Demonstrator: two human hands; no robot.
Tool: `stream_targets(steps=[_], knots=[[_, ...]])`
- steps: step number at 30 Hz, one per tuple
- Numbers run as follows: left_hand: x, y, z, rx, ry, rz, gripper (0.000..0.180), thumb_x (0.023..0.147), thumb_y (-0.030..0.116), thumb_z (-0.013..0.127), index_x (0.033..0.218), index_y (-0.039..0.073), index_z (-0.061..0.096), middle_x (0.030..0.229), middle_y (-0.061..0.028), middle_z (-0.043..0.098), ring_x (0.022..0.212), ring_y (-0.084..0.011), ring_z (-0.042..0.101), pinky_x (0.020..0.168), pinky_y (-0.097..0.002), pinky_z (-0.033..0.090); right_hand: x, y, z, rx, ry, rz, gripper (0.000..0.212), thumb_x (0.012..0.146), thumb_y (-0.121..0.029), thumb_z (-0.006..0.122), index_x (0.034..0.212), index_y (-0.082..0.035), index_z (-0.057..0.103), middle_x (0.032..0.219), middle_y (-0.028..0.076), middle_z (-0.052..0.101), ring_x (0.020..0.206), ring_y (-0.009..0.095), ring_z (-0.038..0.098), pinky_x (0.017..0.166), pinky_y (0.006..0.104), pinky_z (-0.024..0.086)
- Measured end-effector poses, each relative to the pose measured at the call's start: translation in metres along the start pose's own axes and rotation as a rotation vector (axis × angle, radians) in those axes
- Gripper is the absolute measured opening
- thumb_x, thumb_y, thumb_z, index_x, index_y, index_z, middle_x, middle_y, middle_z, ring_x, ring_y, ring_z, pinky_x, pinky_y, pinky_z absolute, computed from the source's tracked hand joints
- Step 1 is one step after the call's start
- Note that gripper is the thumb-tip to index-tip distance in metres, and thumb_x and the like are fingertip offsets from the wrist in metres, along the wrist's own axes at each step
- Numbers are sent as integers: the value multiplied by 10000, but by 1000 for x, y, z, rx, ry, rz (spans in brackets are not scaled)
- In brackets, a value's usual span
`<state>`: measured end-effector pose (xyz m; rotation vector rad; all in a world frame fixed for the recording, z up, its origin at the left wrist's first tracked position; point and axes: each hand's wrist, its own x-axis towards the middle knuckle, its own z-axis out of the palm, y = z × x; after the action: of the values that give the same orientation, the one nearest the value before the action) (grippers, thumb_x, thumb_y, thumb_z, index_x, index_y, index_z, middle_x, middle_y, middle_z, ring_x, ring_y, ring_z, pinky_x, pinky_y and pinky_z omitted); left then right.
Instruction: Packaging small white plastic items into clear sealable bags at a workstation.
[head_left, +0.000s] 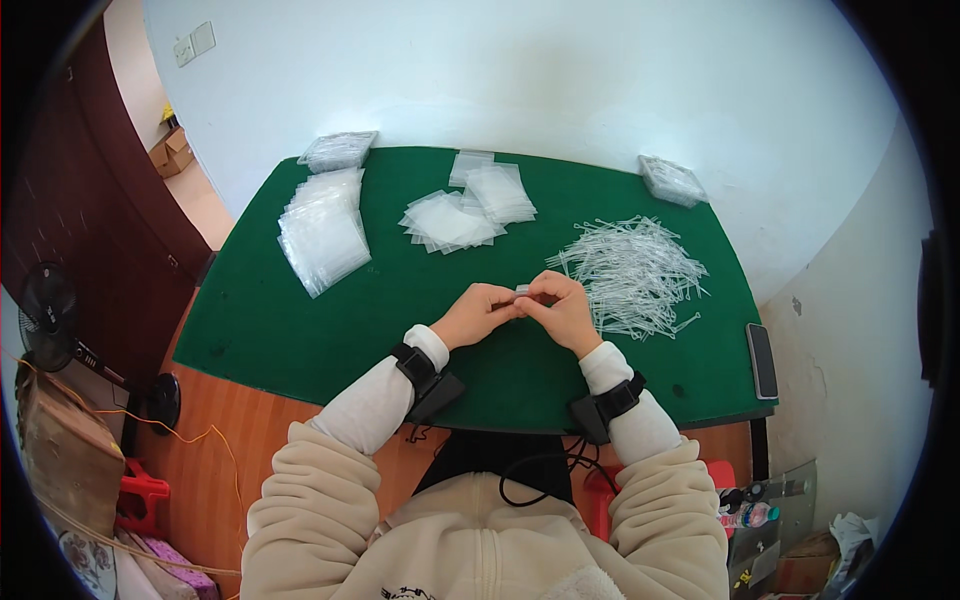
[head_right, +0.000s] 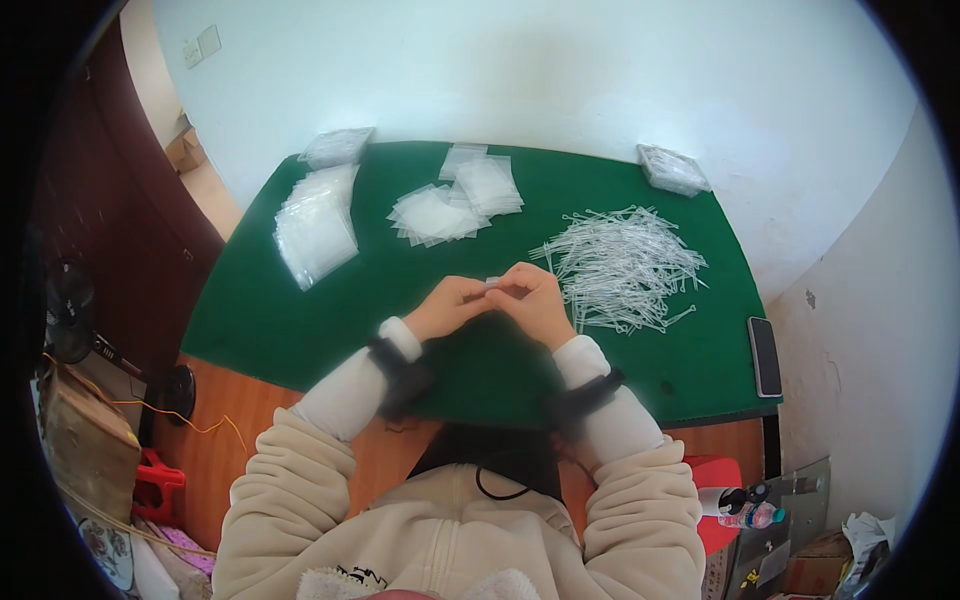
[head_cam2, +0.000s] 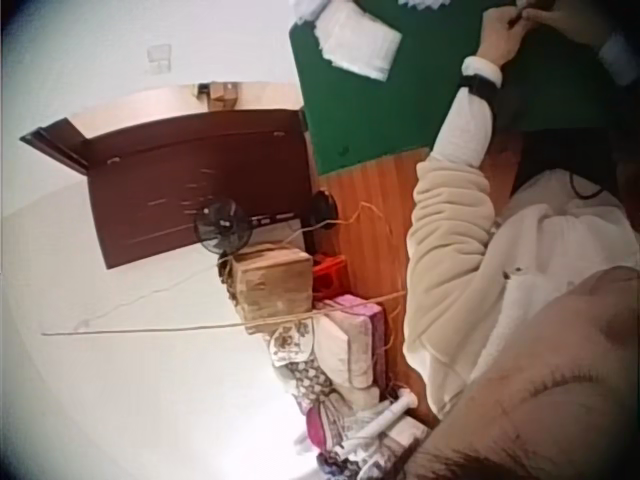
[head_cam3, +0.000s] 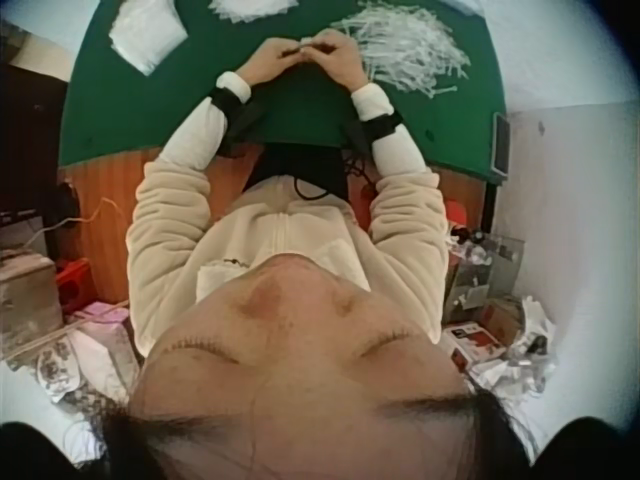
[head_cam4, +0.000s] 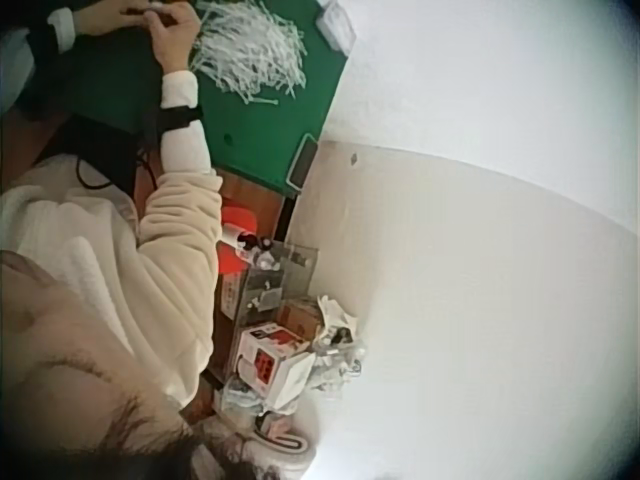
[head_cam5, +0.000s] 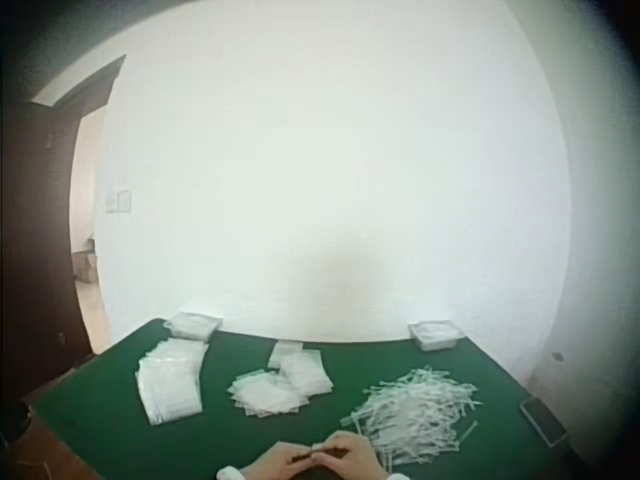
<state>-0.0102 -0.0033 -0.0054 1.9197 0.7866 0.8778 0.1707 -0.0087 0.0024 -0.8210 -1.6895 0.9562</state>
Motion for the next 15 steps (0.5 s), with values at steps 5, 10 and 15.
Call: stream_targets(steps=[5, 10, 15], knots=[[0, 7, -2, -15, -14, -4, 189, 871, 165, 576, 944, -4, 623, 726, -38, 602, 667, -65, 487, 617, -238, 417, 0, -2, -3, -64, -13, -11, 94, 702, -20, 698, 772, -4, 639, 766, 21, 557, 691, 88, 560, 612, 206, 452], [-1, 6, -3, -10, -24, -10, 192, 870, 171, 578, 936, -1, 632, 719, -35, 601, 665, -64, 487, 615, -237, 415, -1, -5, -2, -71, -23, -24, 87, 708, -12, 691, 776, -4, 637, 774, 23, 561, 696, 90, 563, 619, 208, 456], [0, 6, -3, -22, -25, -6, 197, 869, 172, 580, 957, 6, 635, 739, -42, 616, 678, -65, 503, 628, -235, 421, -1, -3, -3, -9, -23, 4, 86, 713, -8, 685, 780, 2, 631, 779, 27, 563, 698, 93, 566, 624, 215, 463]])
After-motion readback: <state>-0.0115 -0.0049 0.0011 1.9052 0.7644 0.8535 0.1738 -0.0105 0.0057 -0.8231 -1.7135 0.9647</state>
